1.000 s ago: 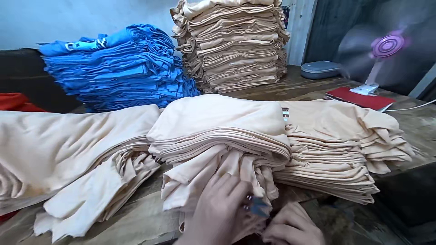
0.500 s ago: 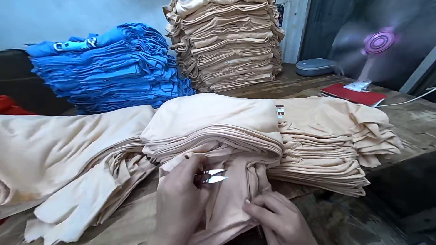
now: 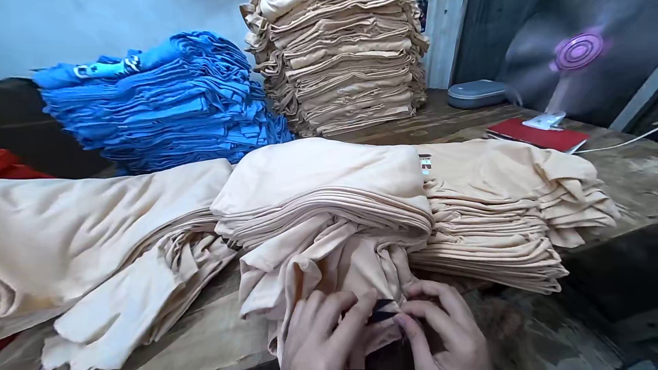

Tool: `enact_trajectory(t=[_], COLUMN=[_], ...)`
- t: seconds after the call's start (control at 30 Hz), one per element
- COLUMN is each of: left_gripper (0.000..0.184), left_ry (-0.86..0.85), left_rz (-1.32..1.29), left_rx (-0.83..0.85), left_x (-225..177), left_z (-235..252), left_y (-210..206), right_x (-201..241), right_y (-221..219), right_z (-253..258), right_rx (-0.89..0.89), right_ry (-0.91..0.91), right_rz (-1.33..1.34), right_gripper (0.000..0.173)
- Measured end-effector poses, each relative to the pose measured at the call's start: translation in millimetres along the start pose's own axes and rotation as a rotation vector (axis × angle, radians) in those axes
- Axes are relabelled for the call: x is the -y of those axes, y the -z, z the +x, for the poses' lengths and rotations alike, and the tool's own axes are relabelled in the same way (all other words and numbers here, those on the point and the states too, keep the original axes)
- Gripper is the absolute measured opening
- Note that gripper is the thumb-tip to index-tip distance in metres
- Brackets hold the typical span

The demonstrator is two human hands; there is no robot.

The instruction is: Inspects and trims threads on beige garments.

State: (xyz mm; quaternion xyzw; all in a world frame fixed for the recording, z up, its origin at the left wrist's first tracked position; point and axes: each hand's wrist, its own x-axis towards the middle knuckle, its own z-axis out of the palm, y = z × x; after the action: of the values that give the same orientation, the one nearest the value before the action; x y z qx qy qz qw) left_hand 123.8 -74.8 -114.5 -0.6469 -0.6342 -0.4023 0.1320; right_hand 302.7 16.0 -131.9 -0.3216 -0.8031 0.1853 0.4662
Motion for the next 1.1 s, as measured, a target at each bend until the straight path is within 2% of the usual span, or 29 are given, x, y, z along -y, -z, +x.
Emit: enact_trajectory(t=[0.07,0.2,0.3,0.4,0.47,0.5,0.57,0.6,0.63,0.73,0.8,0.83,0.87,0.93,1.0,1.03,1.1], left_gripper=[0.017,0.020,0.017,0.016,0.024,0.030,0.017,0.017,0.018,0.018,0.015,0.016,0.017,0.021,0.024,0.023,0.020], left_ry=[-0.036,-0.079,-0.117,-0.070,0.006,0.030,0.051,0.061,0.067,0.108,0.178,0.213,0.249,0.300,0.317,0.310,0.285], left_rz=[0.078,0.143,0.187,0.148,0.050,0.006,-0.111,-0.171,-0.226,-0.319,-0.369,-0.426,-0.494,-0.590,-0.639,-0.666,-0.683], left_rx=[-0.035,-0.062,-0.087,-0.078,0.013,0.061,0.093,0.095,0.095,0.077,0.050,0.051,0.061,0.075,0.093,0.110,0.122], left_x=[-3.8,-14.6,-15.9,-14.1,-9.6,-5.0,7.5,11.2,13.0,13.3,21.4,26.8,30.8,34.8,35.2,34.1,31.6], left_z=[-3.8,-5.5,-1.4,-2.2,-6.6,-9.3,-14.7,-15.3,-13.2,0.3,8.4,11.5,14.0,18.0,17.7,17.0,15.9], left_y=[-0.9,-4.6,-13.5,-9.1,-2.2,-0.3,-1.5,-0.3,2.4,9.7,6.0,3.5,1.6,-1.4,-2.6,-2.8,-4.9], right_x=[-3.3,-2.8,0.5,-4.2,-8.9,-11.3,-10.9,-7.7,-3.4,7.3,2.7,-2.5,-6.9,-10.0,-12.3,-15.2,-19.2], right_y=[-2.6,-3.3,-8.2,-9.1,-8.8,-9.7,-14.6,-19.6,-25.8,-44.9,-55.9,-60.4,-62.1,-57.7,-49.6,-44.6,-40.9], right_z=[-3.7,-9.9,-15.0,-22.9,-28.4,-30.0,-30.1,-27.7,-23.6,-2.7,15.4,21.4,24.2,20.7,10.6,5.3,-0.8], right_rx=[-0.082,-0.176,-0.243,-0.259,-0.206,-0.179,-0.151,-0.160,-0.170,-0.202,-0.171,-0.143,-0.096,-0.072,-0.198,-0.252,-0.294], right_ry=[0.010,0.032,0.118,0.160,0.113,0.095,0.107,0.127,0.145,0.106,-0.020,-0.035,0.014,0.163,0.289,0.302,0.248], right_rz=[-0.027,0.023,-0.049,-0.110,-0.073,-0.036,0.023,0.053,0.097,0.502,0.837,0.922,0.901,0.548,0.178,0.137,0.262], right_gripper=[0.012,0.012,0.011,0.010,0.011,0.015,0.035,0.042,0.041,0.010,0.010,0.012,0.023,0.043,0.019,0.012,0.005])
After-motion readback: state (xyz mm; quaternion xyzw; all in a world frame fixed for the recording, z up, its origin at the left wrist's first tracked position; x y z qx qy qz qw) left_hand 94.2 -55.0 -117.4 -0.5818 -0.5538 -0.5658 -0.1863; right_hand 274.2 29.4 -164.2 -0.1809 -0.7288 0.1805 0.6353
